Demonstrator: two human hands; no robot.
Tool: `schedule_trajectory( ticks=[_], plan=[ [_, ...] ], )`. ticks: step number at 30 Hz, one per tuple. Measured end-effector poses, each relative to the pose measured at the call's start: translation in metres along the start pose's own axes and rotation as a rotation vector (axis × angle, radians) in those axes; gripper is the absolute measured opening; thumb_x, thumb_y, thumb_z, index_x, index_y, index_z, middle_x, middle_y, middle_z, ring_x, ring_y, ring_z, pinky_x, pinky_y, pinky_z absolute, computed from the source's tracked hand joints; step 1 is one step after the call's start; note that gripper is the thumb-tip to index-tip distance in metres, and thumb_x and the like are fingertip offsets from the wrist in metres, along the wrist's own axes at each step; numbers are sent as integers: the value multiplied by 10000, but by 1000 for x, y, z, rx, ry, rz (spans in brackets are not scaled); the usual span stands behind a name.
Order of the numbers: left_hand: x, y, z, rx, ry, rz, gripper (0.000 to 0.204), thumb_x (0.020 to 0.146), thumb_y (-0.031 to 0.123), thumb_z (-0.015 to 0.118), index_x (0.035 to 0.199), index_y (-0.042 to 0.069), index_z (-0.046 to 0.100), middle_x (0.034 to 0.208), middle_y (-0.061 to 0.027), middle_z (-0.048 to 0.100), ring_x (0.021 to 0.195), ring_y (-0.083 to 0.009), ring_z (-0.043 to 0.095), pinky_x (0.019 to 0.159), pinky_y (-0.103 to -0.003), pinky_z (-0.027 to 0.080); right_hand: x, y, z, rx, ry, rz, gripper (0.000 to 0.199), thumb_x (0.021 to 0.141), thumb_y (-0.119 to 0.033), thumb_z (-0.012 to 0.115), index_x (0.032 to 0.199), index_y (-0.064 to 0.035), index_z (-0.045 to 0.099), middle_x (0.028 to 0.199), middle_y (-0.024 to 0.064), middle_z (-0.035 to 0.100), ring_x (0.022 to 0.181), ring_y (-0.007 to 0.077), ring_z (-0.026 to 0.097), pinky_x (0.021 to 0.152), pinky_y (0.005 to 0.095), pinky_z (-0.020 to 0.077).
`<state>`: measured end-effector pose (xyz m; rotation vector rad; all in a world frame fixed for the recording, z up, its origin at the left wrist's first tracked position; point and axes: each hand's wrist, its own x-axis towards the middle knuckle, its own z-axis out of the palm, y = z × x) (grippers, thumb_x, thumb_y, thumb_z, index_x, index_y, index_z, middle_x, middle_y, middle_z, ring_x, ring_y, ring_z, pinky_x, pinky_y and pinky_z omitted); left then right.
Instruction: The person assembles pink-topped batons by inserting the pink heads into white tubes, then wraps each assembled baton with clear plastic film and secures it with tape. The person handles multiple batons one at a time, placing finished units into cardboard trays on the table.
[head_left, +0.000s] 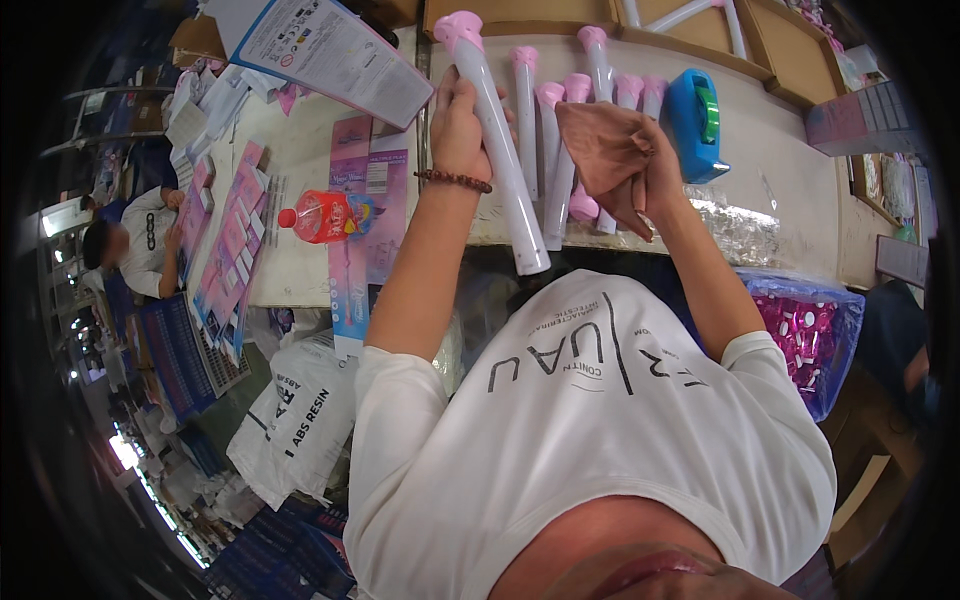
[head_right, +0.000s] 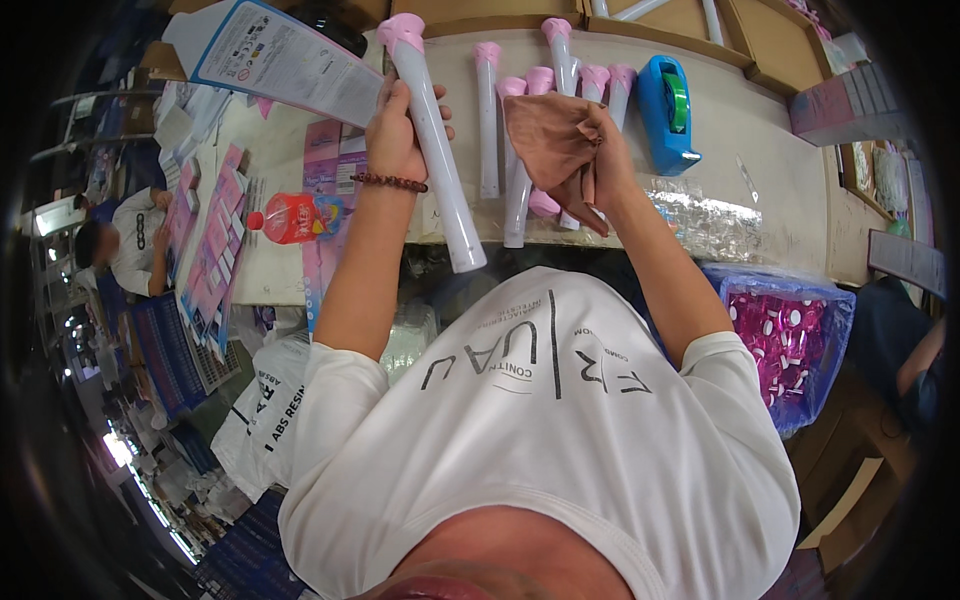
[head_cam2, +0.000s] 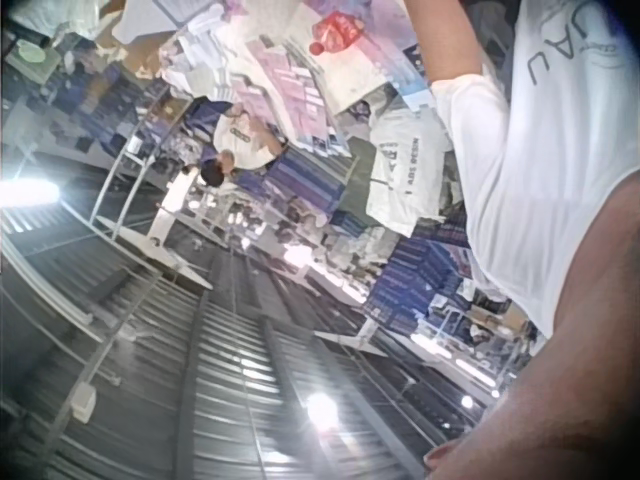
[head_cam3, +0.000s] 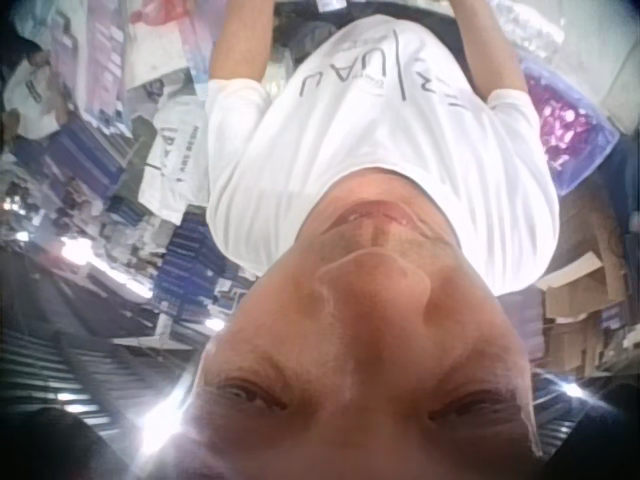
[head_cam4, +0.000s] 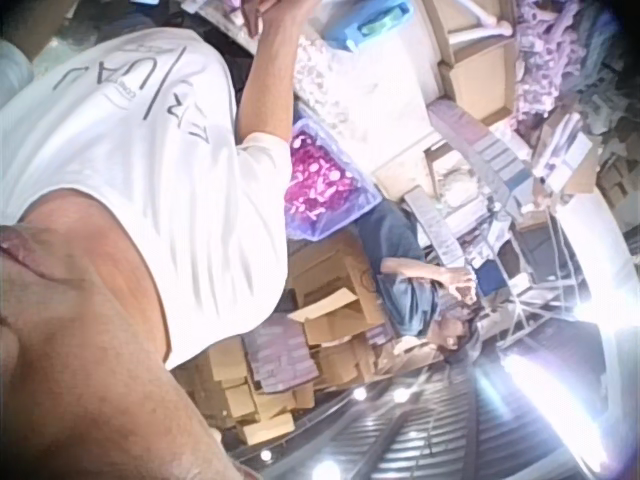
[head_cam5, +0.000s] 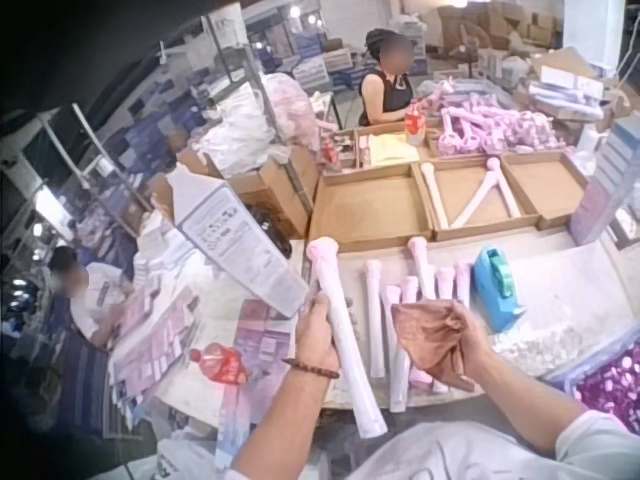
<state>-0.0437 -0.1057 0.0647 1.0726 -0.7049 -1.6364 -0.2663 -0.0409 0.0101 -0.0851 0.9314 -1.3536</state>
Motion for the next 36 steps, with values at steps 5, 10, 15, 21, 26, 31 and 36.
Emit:
schedule_trajectory(
  ticks=[5, 10, 15, 21, 26, 31, 36],
  plan=[
    [5, 5, 8, 15, -33, 26, 378, 996, 262, 367, 1367, 186, 360, 955, -137, 587, 704, -241, 583, 555, -390, 506, -5, -4, -12, 19, 17, -47, 211, 901, -304, 595, 850, -121, 505, 892, 12, 552, 901, 143, 566, 847, 287, 479],
    [7, 7, 14, 5, -54, 73, 384, 994, 266, 386, 1369, 186, 357, 958, -137, 588, 710, -243, 586, 562, -404, 508, -2, -3, -19, 73, -19, -38, 203, 907, -284, 597, 877, -115, 489, 927, 22, 543, 930, 159, 567, 870, 300, 482],
    [6, 9, 16, -37, -39, 100, 358, 973, 248, 464, 1309, 145, 396, 921, -118, 570, 724, -241, 582, 596, -440, 528, 5, -3, -23, 67, -19, -3, 201, 907, -283, 594, 891, -113, 489, 948, 26, 552, 932, 168, 572, 878, 312, 483],
    [4, 8, 18, -41, -58, 38, 283, 955, 240, 515, 1159, 53, 456, 899, -88, 563, 723, -226, 588, 594, -441, 536, 3, 3, -16, -1, -63, 11, 198, 901, -285, 591, 952, -113, 507, 965, 31, 558, 933, 148, 572, 822, 288, 491],
    [-17, 2, 3, 210, -344, -24, 314, 943, 266, 539, 1150, 40, 471, 855, -78, 581, 563, -176, 588, 465, -306, 490, -1, -11, 7, -192, -112, -105, 395, 908, -437, 545, 1031, -62, 553, 1006, 69, 579, 922, 129, 556, 794, 271, 473],
    [-54, -3, -19, 517, -600, -390, 377, 885, 259, 633, 1149, 32, 488, 766, -45, 562, 480, -131, 537, 409, -265, 441, -20, -18, 50, -711, -488, -332, 543, 936, -488, 428, 1128, 9, 532, 1063, 141, 586, 1001, 230, 558, 891, 369, 428],
    [-102, 9, -11, 607, -876, -585, 391, 827, 128, 656, 1169, 29, 492, 746, -48, 571, 497, -140, 545, 431, -288, 457, -51, -50, 78, -1174, -1363, -998, 322, 920, -301, 480, 912, 4, 583, 852, 147, 593, 821, 234, 607, 721, 358, 475]
  ],
)
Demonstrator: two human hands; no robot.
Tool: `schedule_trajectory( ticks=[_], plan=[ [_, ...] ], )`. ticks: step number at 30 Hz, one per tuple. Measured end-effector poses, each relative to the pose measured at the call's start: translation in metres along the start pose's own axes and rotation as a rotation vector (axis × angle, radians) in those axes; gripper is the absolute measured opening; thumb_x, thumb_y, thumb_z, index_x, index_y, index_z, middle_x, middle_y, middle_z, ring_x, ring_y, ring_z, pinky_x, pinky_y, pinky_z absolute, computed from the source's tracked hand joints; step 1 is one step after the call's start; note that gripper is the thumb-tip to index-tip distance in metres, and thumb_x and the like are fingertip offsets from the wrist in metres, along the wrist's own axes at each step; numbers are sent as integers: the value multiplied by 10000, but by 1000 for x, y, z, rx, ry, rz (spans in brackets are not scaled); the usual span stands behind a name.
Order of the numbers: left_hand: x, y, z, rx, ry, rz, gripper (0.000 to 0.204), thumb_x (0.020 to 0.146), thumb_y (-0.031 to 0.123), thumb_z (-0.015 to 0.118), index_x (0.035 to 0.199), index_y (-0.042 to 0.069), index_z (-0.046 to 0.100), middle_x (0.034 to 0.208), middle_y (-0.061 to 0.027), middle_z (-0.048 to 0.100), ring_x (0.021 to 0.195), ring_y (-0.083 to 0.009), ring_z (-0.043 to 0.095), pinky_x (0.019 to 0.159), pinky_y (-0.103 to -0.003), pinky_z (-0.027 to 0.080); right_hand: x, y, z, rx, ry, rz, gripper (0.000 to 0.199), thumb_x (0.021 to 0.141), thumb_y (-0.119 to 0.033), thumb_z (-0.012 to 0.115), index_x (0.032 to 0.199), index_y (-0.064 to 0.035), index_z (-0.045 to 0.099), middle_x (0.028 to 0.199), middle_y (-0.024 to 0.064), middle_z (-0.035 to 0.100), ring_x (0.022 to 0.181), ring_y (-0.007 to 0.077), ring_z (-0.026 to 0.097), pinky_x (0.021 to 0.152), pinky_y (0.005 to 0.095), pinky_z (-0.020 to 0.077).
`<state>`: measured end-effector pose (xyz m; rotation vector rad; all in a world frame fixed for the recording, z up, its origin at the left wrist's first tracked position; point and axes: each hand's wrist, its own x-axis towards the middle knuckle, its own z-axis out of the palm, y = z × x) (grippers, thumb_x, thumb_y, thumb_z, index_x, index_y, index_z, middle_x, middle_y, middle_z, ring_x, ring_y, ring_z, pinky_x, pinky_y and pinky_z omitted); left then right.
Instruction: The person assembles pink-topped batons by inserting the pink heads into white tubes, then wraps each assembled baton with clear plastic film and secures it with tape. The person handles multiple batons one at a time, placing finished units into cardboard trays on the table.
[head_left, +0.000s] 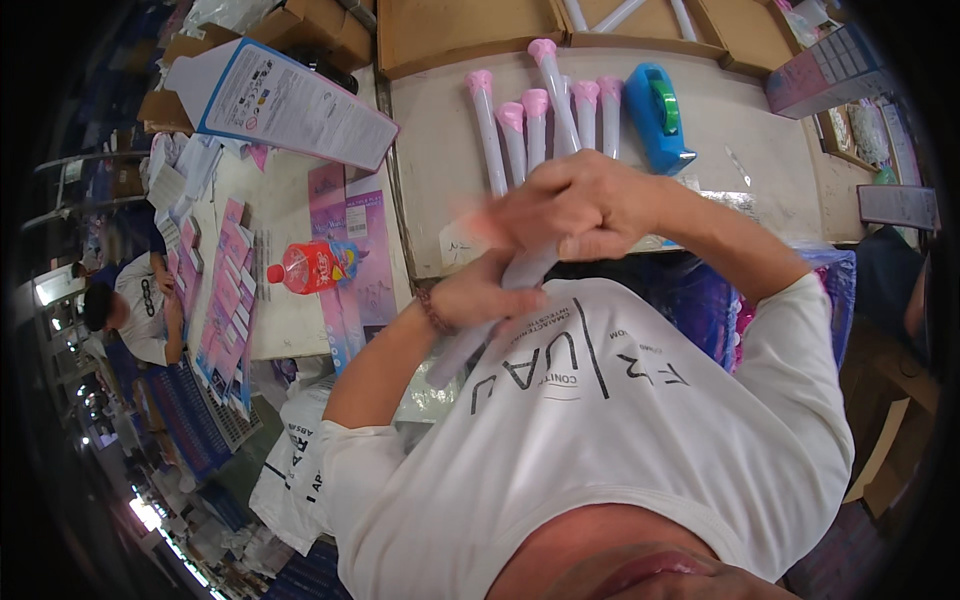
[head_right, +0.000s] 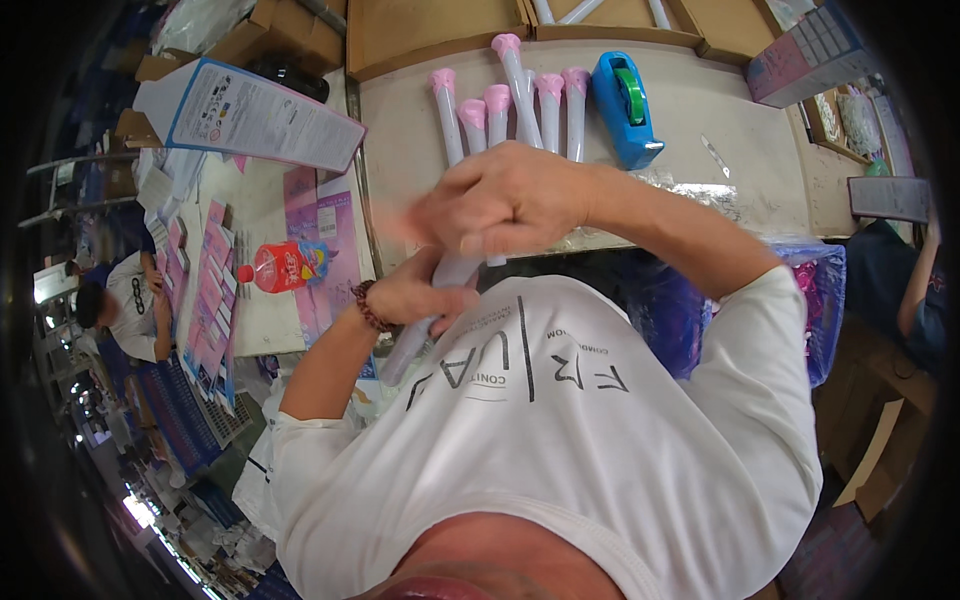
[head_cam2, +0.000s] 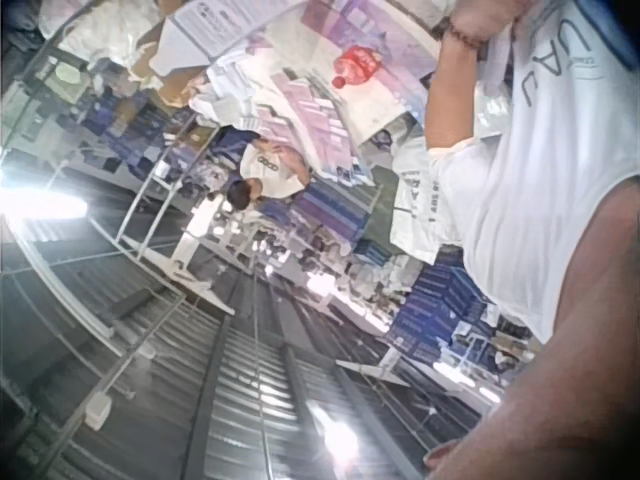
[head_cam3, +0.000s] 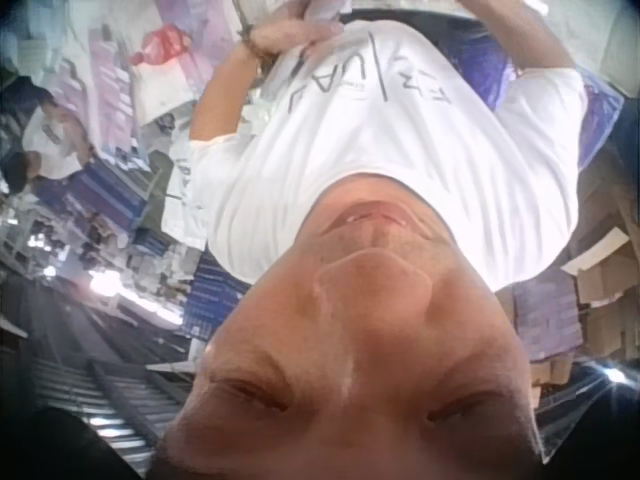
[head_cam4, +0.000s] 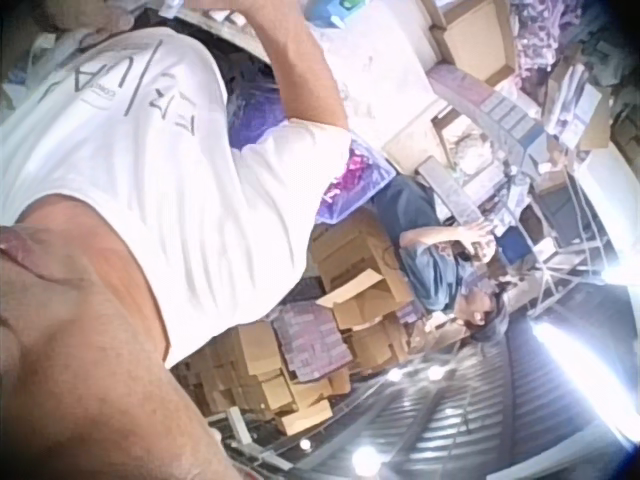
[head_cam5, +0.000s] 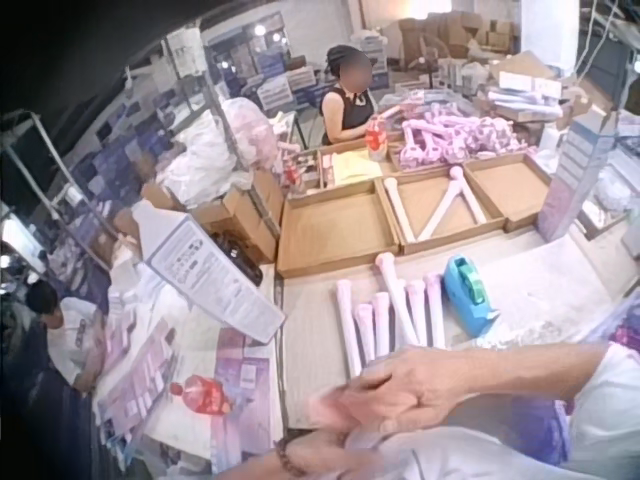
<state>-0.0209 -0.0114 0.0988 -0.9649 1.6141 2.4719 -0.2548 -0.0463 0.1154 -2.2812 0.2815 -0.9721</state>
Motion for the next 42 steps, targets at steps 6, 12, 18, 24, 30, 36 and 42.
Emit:
schedule_trajectory(
  ticks=[6, 12, 18, 24, 30, 36, 42],
  plan=[
    [-1, 1, 15, 654, 666, 440, 497, 800, 191, 658, 1229, 10, 483, 830, -188, 654, 673, -342, 653, 602, -406, 524, 13, -17, 17, 469, 295, 808, 350, 928, -310, 474, 751, -28, 582, 711, 69, 528, 679, 169, 506, 591, 313, 423],
    [-16, -11, -13, 1046, 764, 236, 350, 774, 210, 698, 1007, -18, 572, 813, -218, 648, 774, -367, 653, 685, -391, 513, 44, -1, 34, 1275, 974, 1103, 473, 953, -511, 430, 736, -104, 535, 783, 1, 514, 748, 121, 478, 731, 258, 398],
    [-30, -12, -23, 623, 746, 406, 353, 765, 232, 717, 949, -21, 553, 755, -226, 636, 719, -411, 637, 621, -432, 506, 62, -16, 41, 1315, 1095, 858, 414, 968, -468, 418, 802, -120, 567, 891, 28, 562, 866, 190, 538, 833, 321, 442],
    [-38, -21, -23, 712, 867, 219, 340, 771, 234, 697, 914, -27, 531, 758, -269, 622, 748, -440, 622, 645, -466, 498, 62, -11, 81, 216, 566, 400, 308, 961, -275, 437, 1094, -50, 599, 1094, 130, 512, 1029, 254, 500, 861, 348, 444],
    [-57, -28, -19, 797, 694, 214, 368, 770, 231, 683, 987, -32, 544, 775, -276, 619, 777, -436, 620, 651, -470, 500, 50, -2, 71, 75, 77, 835, 278, 893, -239, 531, 1076, -46, 610, 1004, 152, 616, 890, 322, 576, 821, 386, 470],
    [-74, -32, -13, 30, 288, 376, 302, 746, 89, 676, 1021, -2, 590, 795, -87, 626, 594, -159, 581, 510, -279, 474, 61, 3, 80, 1673, 254, 462, 233, 895, -215, 521, 755, -57, 617, 690, 66, 626, 641, 204, 601, 695, 329, 491],
    [-61, -44, -30, 156, 461, 235, 280, 746, 117, 701, 993, 12, 621, 688, -53, 603, 497, -120, 529, 463, -271, 419, 86, -13, 118, 1474, 1234, 687, 230, 887, -276, 532, 859, -60, 607, 809, 85, 653, 708, 199, 624, 681, 329, 505]
  ],
)
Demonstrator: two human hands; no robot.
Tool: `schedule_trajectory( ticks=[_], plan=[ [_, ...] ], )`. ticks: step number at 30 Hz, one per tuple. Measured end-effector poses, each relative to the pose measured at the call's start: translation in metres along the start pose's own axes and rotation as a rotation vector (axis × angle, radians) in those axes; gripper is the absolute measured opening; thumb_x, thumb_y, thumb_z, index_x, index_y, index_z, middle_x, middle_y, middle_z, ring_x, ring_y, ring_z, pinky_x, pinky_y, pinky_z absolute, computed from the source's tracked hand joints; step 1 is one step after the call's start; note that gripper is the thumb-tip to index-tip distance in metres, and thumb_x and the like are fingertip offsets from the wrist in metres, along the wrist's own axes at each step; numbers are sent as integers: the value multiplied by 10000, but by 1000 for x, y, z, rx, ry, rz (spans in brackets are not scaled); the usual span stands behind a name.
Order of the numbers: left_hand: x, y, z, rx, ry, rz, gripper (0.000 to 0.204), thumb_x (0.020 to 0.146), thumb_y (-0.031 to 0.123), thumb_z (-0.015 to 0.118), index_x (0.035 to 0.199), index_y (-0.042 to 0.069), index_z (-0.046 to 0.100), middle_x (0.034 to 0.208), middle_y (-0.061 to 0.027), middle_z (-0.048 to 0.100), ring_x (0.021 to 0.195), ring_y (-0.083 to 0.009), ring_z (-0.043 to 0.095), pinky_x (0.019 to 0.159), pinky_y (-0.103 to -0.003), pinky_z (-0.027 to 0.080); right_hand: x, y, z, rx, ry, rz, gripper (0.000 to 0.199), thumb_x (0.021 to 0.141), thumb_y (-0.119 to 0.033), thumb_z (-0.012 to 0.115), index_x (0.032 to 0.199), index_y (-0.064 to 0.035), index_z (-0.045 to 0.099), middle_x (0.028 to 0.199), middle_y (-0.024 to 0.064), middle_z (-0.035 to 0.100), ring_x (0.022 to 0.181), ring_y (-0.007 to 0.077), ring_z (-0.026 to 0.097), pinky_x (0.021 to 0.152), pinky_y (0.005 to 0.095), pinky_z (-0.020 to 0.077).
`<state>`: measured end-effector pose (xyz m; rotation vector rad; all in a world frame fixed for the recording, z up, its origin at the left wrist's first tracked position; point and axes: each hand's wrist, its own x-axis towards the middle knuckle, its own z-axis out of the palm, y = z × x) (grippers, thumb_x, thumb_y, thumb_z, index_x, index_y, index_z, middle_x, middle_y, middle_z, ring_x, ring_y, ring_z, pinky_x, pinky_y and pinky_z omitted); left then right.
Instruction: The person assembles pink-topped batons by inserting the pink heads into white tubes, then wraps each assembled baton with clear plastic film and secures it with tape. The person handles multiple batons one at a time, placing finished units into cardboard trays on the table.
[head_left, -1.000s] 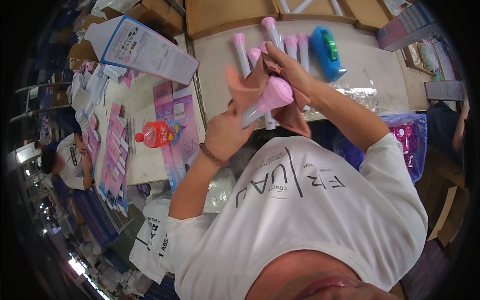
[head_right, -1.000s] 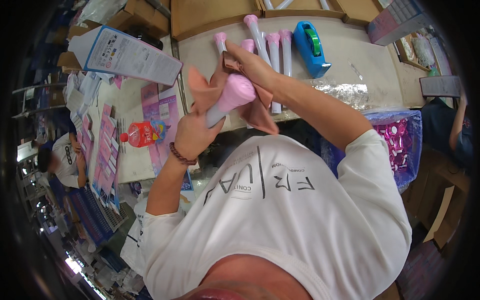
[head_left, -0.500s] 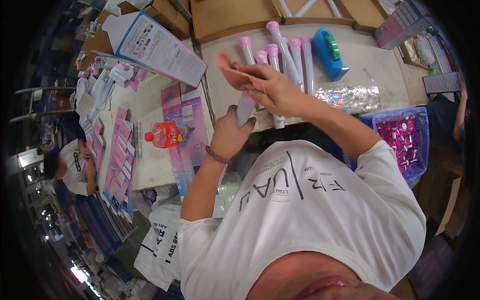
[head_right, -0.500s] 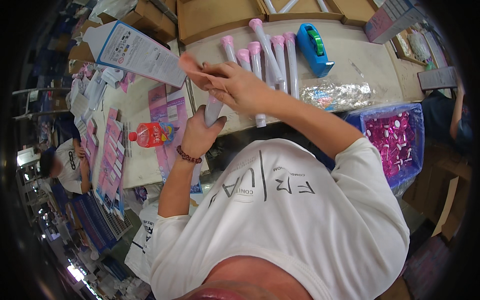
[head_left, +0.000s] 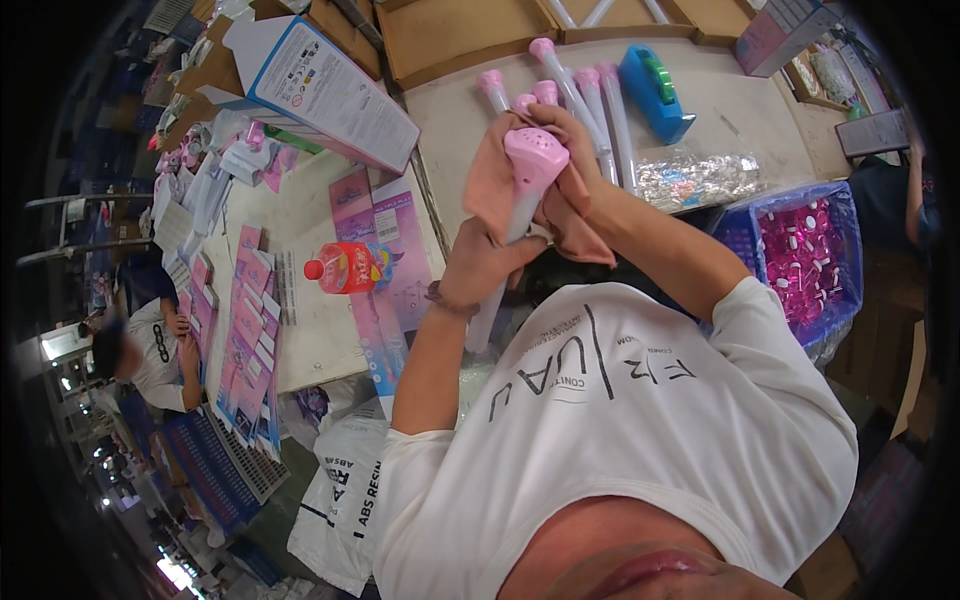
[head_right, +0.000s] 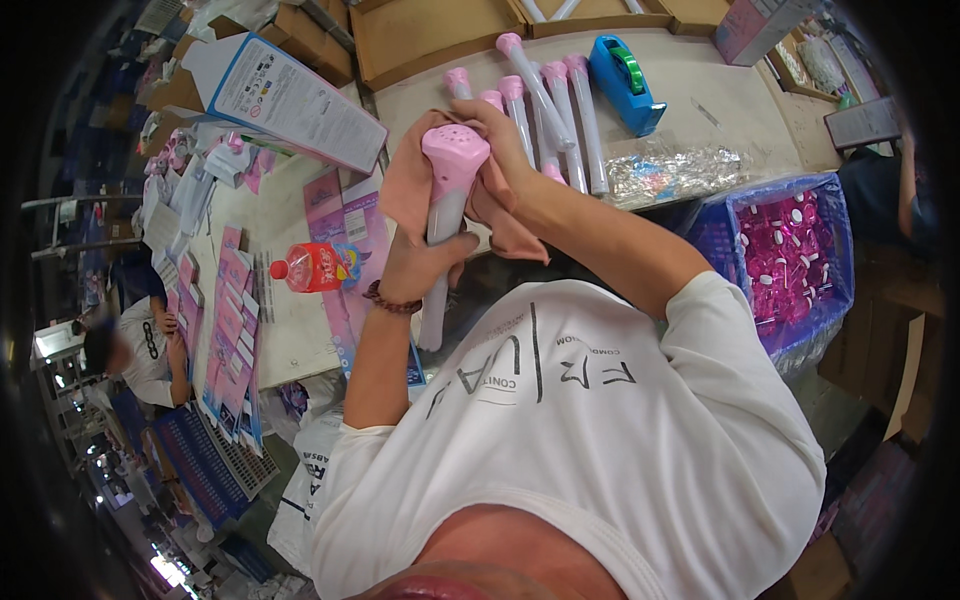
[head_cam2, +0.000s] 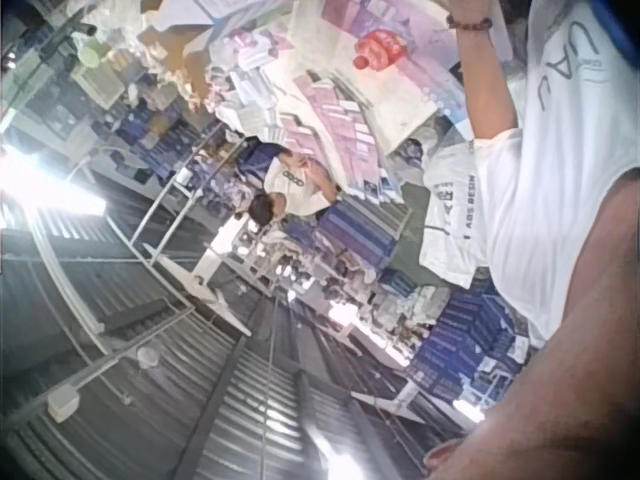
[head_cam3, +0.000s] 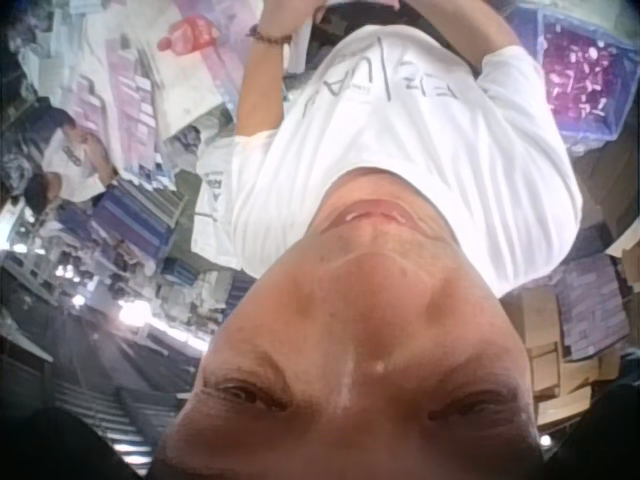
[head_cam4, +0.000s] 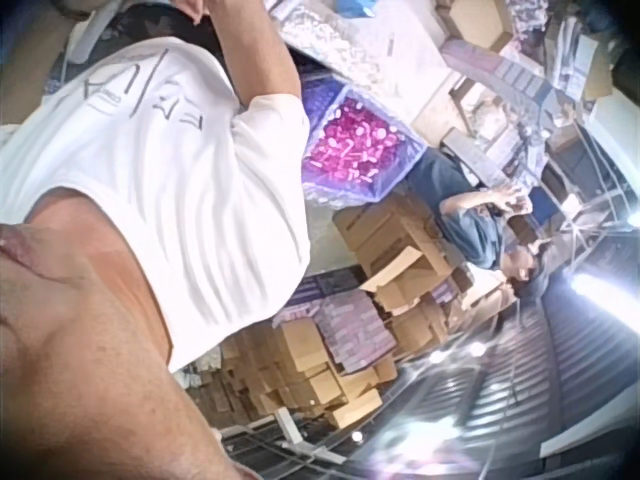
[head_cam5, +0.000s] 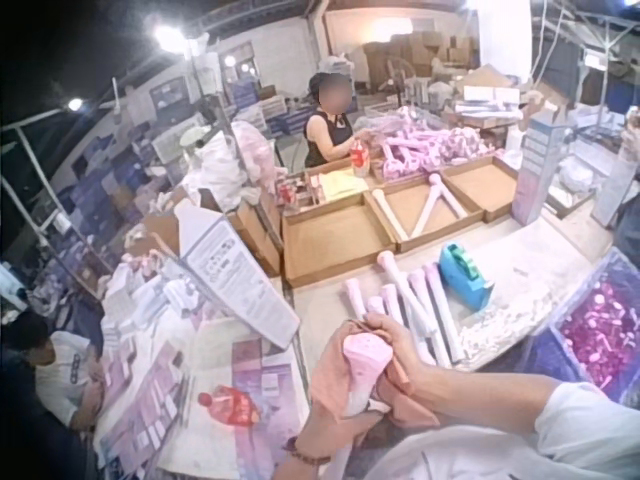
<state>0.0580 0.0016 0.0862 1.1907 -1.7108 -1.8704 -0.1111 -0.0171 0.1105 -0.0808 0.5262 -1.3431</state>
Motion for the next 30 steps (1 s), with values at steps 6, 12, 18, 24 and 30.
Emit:
schedule_trajectory(
  ticks=[6, 12, 18, 24, 30],
  plan=[
    [28, -27, 10, 628, 547, 279, 302, 784, 203, 693, 970, 23, 537, 860, -232, 633, 765, -421, 617, 627, -457, 497, -13, 24, 15, -415, 131, -396, 330, 933, -344, 472, 1012, -45, 588, 880, 76, 606, 791, 170, 588, 721, 301, 486],
    [3, -52, 5, -21, -61, -133, 349, 808, 225, 681, 1015, 0, 512, 798, -267, 620, 729, -426, 623, 618, -478, 492, 3, -20, -7, -346, 220, -349, 420, 970, -436, 417, 1017, -50, 578, 922, 85, 610, 831, 205, 604, 722, 333, 510],
    [7, -68, 41, 672, 563, 73, 413, 815, 311, 668, 1013, -28, 539, 682, -257, 618, 673, -453, 611, 563, -479, 499, 11, -22, -4, -591, 144, -609, 504, 983, -475, 358, 1075, -21, 558, 997, 113, 616, 880, 199, 593, 788, 331, 493],
    [13, -29, 99, 232, 425, 56, 238, 832, 198, 640, 888, -10, 537, 626, -134, 611, 536, -278, 621, 477, -369, 481, -6, -46, -3, -649, -51, -550, 635, 918, -612, 415, 935, -3, 594, 856, 93, 617, 778, 157, 557, 711, 288, 459],
    [17, 19, 152, -199, -49, -31, 173, 817, 92, 639, 824, 5, 489, 559, -39, 530, 433, -122, 532, 412, -277, 429, -25, -125, -29, -244, -323, -74, 906, 545, -761, 690, 1149, -104, 531, 926, 75, 598, 791, 199, 603, 661, 418, 510]
  ],
)
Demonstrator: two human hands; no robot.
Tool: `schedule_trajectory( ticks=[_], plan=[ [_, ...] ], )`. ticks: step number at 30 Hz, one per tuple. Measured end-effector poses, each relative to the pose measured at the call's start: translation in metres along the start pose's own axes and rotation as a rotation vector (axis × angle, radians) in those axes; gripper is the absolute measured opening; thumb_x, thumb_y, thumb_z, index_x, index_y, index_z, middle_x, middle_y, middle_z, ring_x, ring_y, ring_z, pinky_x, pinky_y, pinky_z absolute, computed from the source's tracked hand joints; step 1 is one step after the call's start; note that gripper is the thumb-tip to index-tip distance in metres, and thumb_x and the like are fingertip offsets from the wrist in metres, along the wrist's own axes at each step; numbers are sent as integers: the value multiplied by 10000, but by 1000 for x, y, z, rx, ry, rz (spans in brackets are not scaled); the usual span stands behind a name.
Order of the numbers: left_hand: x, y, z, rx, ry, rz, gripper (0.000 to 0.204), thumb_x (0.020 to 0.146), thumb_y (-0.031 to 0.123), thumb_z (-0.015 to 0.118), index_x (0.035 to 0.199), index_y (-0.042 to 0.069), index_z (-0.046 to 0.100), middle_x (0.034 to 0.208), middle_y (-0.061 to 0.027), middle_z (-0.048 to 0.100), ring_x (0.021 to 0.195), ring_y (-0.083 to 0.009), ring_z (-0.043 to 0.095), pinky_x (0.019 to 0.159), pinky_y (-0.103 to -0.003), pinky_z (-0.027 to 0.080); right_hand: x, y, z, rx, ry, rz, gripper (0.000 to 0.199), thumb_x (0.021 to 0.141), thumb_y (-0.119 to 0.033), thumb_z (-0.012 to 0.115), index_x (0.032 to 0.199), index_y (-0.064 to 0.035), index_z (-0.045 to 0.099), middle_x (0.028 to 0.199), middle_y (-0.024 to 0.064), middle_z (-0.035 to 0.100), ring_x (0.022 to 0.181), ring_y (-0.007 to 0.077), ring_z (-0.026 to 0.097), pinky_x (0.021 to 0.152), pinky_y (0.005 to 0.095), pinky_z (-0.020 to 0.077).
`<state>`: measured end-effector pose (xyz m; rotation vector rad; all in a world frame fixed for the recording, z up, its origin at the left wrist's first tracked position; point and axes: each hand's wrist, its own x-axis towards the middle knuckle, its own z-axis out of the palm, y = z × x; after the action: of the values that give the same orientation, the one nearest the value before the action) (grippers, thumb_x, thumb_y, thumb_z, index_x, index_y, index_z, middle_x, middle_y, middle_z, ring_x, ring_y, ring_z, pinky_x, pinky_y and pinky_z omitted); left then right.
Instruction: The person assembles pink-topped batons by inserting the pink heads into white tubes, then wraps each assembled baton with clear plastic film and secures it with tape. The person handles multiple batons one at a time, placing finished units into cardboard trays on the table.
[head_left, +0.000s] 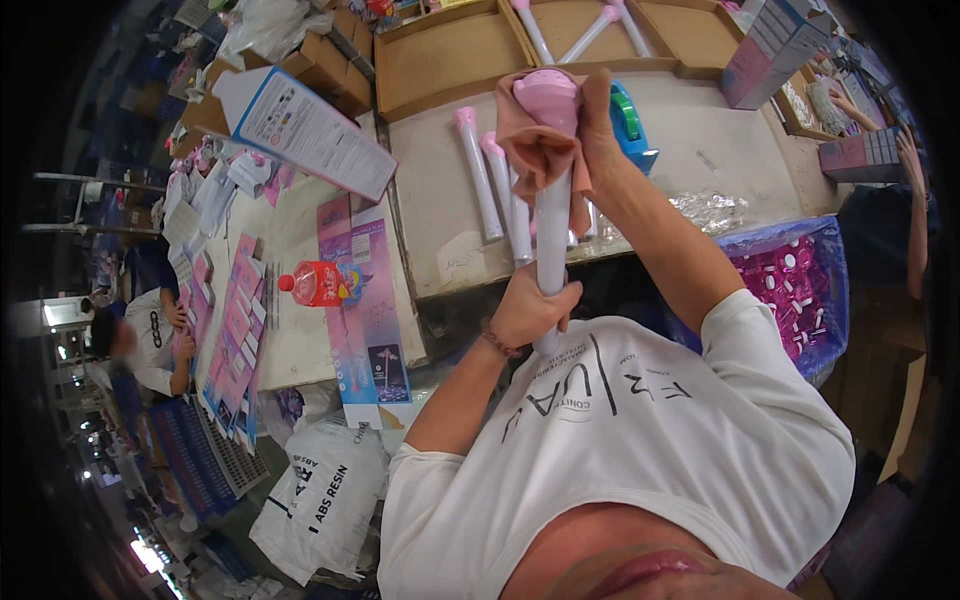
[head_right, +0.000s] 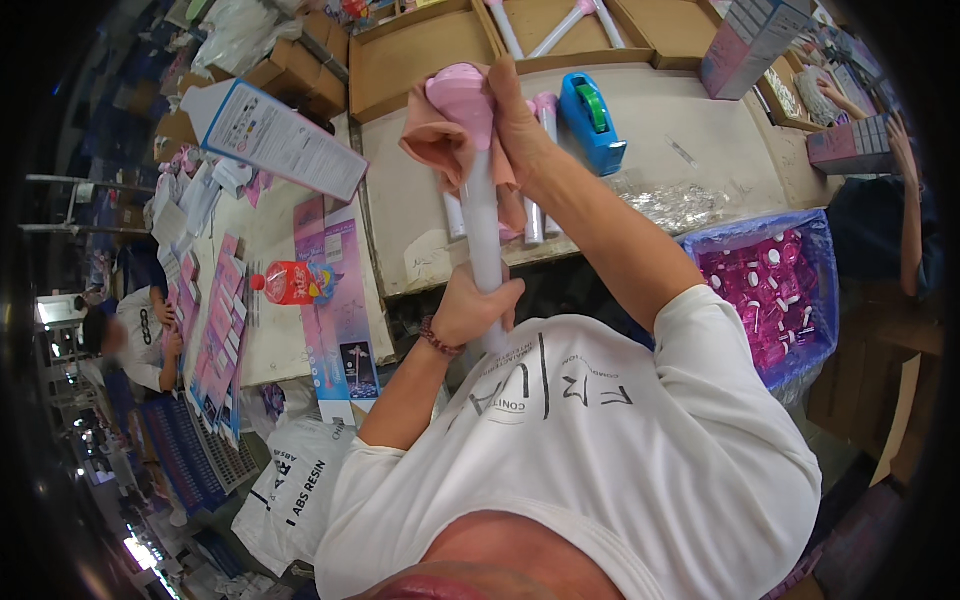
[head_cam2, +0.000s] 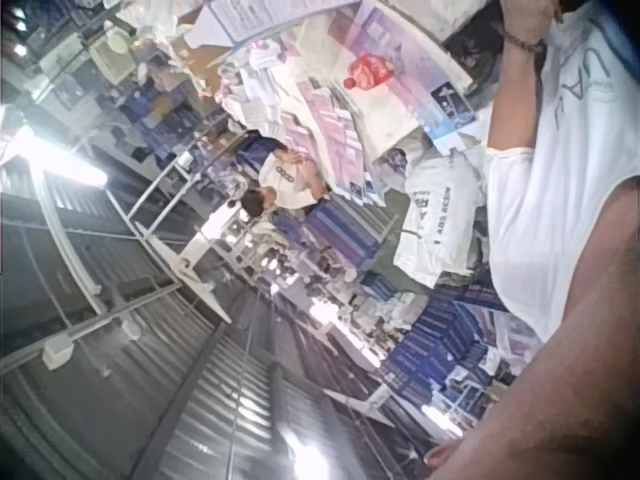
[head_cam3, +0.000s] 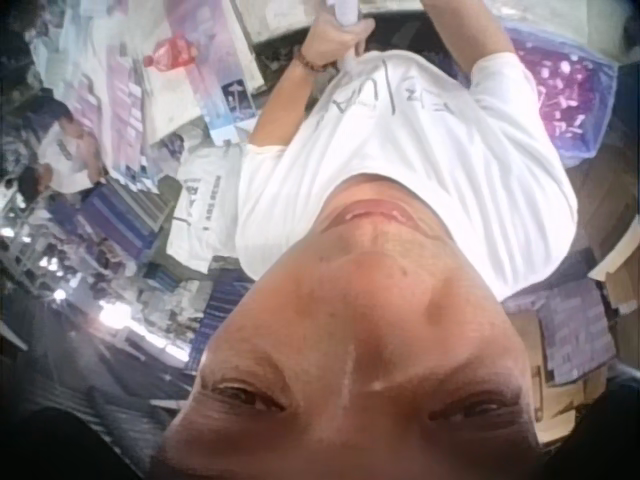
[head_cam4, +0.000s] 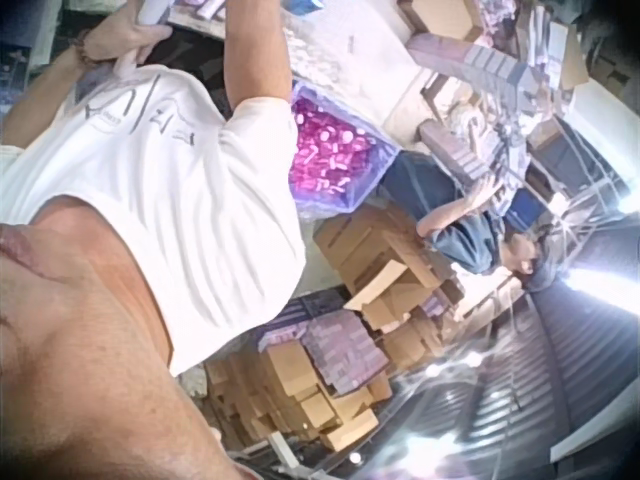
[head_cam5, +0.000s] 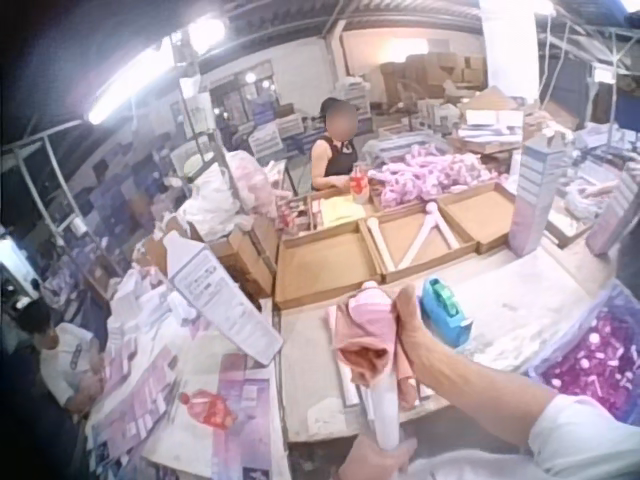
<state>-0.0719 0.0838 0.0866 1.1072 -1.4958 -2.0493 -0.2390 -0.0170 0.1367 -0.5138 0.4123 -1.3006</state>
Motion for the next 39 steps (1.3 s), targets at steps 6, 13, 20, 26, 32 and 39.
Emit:
schedule_trajectory(
  ticks=[6, 13, 20, 26, 32, 39],
  plan=[
    [19, 2, 32, -600, -558, -98, 170, 784, 51, 639, 824, 35, 475, 544, -51, 468, 436, -164, 520, 457, -318, 466, -24, -7, -19, 445, -874, 224, 368, 817, -416, 640, 894, -76, 523, 641, 39, 484, 509, 176, 471, 493, 342, 409],
    [67, -1, 46, 862, 684, 433, 343, 781, 159, 690, 1032, -24, 545, 639, -64, 624, 568, -243, 636, 494, -329, 472, -72, -23, -10, -453, 151, -450, 131, 803, -26, 668, 800, 45, 558, 669, 93, 609, 556, 155, 597, 470, 291, 475],
    [35, -7, 74, -141, -160, -91, 225, 830, 111, 611, 1006, -6, 534, 693, -49, 567, 587, -122, 593, 551, -295, 494, -81, -37, -54, -165, 2, -292, 134, 848, -81, 657, 790, 2, 569, 707, 45, 606, 678, 127, 633, 594, 255, 496],
    [55, -20, 86, 608, 541, 95, 369, 827, 201, 625, 1024, -76, 484, 726, -297, 605, 690, -450, 617, 593, -466, 493, -84, -29, -46, -826, 273, -485, 289, 834, -115, 653, 1049, 54, 561, 853, 96, 554, 724, 205, 536, 650, 280, 437],
    [49, -6, 88, 375, 398, 46, 296, 832, 147, 609, 1005, -64, 496, 631, -175, 591, 535, -334, 605, 503, -422, 497, -84, 1, -58, -1208, 184, -856, 265, 873, -175, 641, 1105, -53, 599, 809, 134, 557, 968, 310, 529, 785, 378, 460],
    [16, 1, 63, -828, -573, -70, 267, 815, 134, 580, 995, -43, 494, 580, -95, 520, 417, -212, 532, 427, -365, 504, -120, 16, -55, -612, -214, -197, 212, 930, -238, 598, 936, -27, 623, 853, 22, 600, 801, 97, 533, 748, 267, 442]
  ],
)
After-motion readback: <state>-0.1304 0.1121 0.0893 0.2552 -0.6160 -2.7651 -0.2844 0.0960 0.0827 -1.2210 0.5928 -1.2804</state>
